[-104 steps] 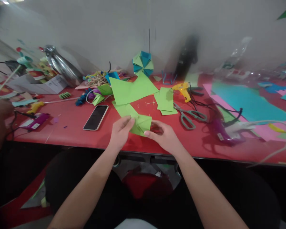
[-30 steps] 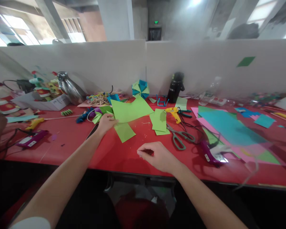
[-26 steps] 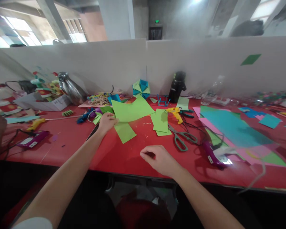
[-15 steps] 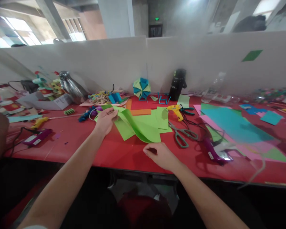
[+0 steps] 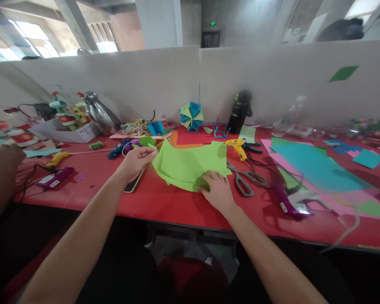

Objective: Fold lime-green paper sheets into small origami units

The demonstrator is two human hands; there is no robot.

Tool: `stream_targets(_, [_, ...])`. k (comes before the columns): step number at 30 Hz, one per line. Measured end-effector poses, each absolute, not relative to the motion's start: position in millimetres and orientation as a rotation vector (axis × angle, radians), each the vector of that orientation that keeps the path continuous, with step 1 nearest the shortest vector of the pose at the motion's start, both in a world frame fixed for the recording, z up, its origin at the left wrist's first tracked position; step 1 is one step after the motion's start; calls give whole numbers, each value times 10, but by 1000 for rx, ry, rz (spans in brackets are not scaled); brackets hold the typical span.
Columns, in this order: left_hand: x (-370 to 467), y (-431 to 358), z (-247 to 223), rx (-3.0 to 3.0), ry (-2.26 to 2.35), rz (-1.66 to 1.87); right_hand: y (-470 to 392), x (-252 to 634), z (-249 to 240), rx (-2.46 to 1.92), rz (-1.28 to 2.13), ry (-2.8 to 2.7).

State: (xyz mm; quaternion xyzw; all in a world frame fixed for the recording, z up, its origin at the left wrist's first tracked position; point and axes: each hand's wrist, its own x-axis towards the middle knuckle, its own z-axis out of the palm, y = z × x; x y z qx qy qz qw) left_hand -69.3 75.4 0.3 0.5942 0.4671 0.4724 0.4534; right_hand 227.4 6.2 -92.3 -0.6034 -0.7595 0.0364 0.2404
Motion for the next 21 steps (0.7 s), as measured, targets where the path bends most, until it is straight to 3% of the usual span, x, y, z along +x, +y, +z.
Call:
stream_targets(10, [-1099, 689, 137, 1608, 1498, 585, 77, 2322, -947, -1548, 87, -2119])
stream_targets(16, [-1133, 773, 32, 1781, 1636, 909, -4, 2369, -797, -1414, 166, -2112])
stream_targets(21, [-1148, 865, -21, 1978, 1689, 1240, -398, 2287, -591, -1044, 610, -2382])
